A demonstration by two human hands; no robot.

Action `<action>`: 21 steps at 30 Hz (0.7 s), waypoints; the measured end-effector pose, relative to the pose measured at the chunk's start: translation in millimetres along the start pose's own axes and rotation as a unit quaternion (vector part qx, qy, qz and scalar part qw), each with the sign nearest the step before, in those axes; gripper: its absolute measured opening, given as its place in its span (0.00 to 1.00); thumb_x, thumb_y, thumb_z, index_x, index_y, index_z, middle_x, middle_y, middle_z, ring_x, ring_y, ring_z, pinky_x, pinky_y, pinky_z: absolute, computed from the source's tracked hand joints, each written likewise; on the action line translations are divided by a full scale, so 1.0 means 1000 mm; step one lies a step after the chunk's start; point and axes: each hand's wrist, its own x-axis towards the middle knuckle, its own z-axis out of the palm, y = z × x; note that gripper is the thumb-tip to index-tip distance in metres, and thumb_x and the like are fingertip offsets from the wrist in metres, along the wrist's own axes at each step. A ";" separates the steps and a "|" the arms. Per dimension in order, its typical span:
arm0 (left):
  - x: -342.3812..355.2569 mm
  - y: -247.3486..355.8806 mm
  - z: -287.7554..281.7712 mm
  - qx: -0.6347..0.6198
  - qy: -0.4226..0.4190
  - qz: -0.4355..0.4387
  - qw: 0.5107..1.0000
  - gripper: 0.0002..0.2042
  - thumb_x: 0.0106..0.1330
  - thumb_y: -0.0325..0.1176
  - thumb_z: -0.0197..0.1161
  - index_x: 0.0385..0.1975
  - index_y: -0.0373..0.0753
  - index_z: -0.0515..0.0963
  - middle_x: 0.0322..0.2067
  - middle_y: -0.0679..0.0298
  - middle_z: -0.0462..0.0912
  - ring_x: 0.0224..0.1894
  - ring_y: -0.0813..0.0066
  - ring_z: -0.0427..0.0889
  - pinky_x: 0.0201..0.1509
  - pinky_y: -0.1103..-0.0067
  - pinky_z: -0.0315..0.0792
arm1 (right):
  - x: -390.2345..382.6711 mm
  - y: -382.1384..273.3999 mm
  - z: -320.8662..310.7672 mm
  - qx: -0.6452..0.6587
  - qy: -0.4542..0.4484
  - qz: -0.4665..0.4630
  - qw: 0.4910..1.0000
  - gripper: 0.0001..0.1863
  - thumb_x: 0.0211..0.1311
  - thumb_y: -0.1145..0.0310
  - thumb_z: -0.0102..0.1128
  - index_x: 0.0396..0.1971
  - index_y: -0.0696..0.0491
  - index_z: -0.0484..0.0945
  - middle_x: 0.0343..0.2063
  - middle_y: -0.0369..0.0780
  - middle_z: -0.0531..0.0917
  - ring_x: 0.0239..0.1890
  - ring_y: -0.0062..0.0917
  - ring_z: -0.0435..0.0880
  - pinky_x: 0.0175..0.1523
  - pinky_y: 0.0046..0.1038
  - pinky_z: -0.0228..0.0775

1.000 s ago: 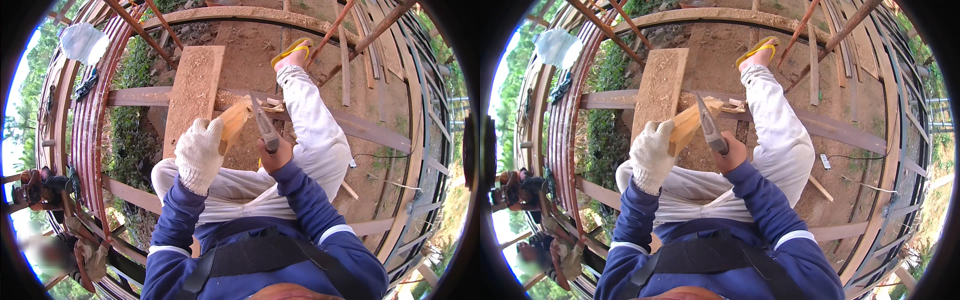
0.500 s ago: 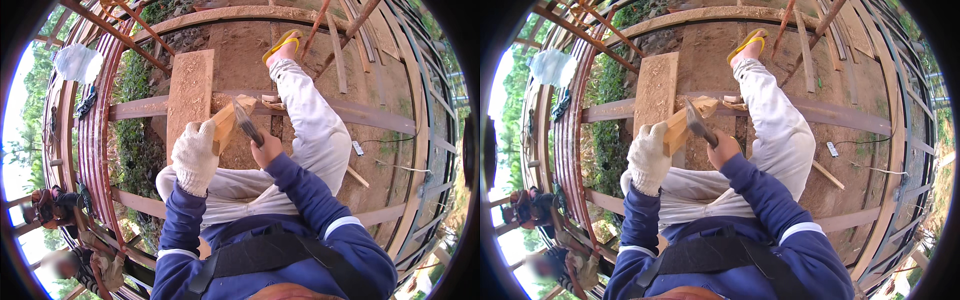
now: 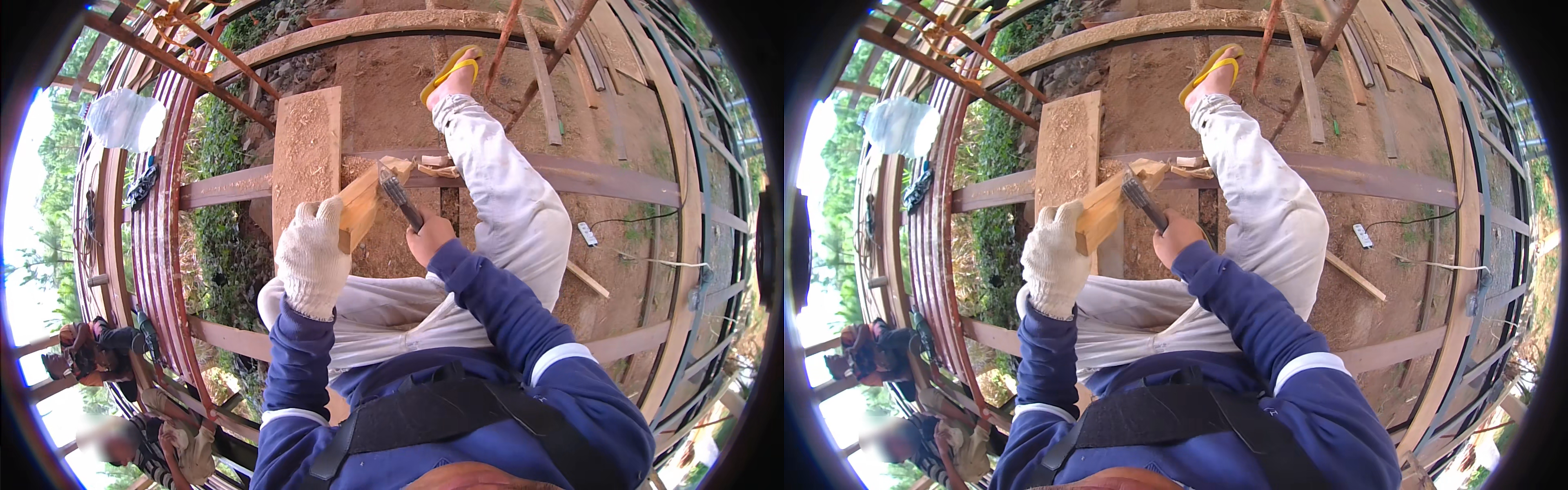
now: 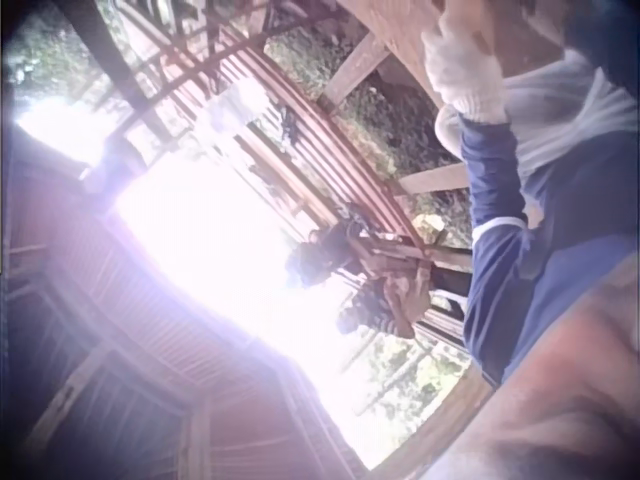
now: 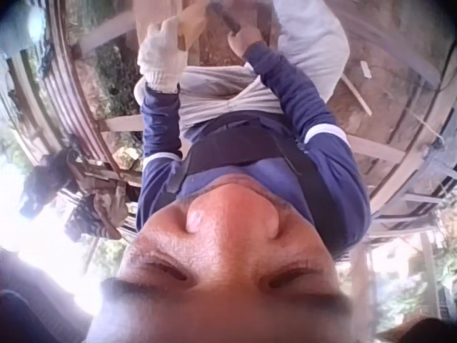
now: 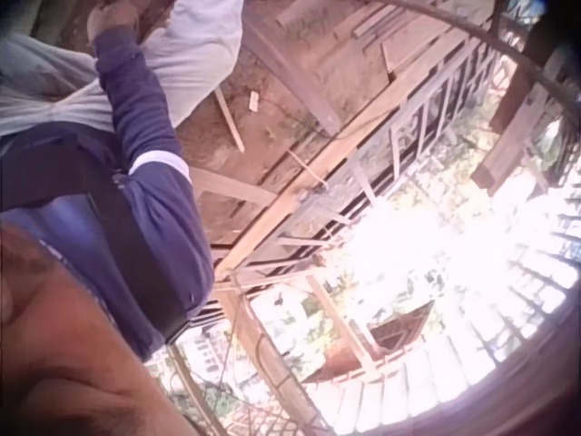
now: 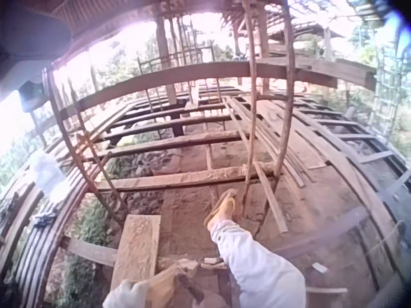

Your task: The person uses a hatchet to shape a wooden block by carving small chips off it while standing and then sitting on the frame of a wooden building.

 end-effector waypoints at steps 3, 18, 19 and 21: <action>-0.005 -0.003 0.006 0.007 -0.007 -0.011 1.000 0.19 0.56 0.27 0.67 0.50 0.43 0.77 0.41 0.54 0.81 0.41 0.50 0.85 0.43 0.61 0.79 | -0.006 -0.002 -0.004 0.104 -0.040 0.039 0.993 0.09 0.62 0.67 0.61 0.39 0.55 0.78 0.28 0.51 0.85 0.33 0.52 0.84 0.40 0.43 0.76; -0.001 -0.005 0.012 -0.012 0.024 -0.008 1.000 0.18 0.55 0.24 0.65 0.48 0.43 0.79 0.41 0.51 0.82 0.40 0.47 0.84 0.41 0.60 0.79 | -0.018 -0.016 -0.015 0.116 -0.001 -0.015 0.993 0.13 0.59 0.65 0.63 0.42 0.54 0.79 0.31 0.54 0.85 0.38 0.53 0.85 0.45 0.46 0.77; -0.001 -0.003 0.011 -0.005 0.029 -0.003 1.000 0.18 0.55 0.24 0.65 0.48 0.43 0.79 0.41 0.51 0.82 0.40 0.47 0.84 0.41 0.60 0.79 | -0.025 -0.024 -0.025 0.140 0.022 -0.066 0.988 0.08 0.60 0.69 0.63 0.38 0.54 0.77 0.28 0.50 0.83 0.34 0.51 0.84 0.39 0.43 0.75; -0.004 -0.003 0.013 -0.008 0.033 0.005 0.999 0.19 0.55 0.24 0.65 0.48 0.44 0.79 0.41 0.52 0.82 0.40 0.48 0.85 0.41 0.60 0.79 | -0.029 -0.020 -0.018 0.125 0.025 -0.085 0.988 0.08 0.60 0.70 0.63 0.39 0.54 0.77 0.28 0.51 0.83 0.34 0.52 0.84 0.39 0.43 0.75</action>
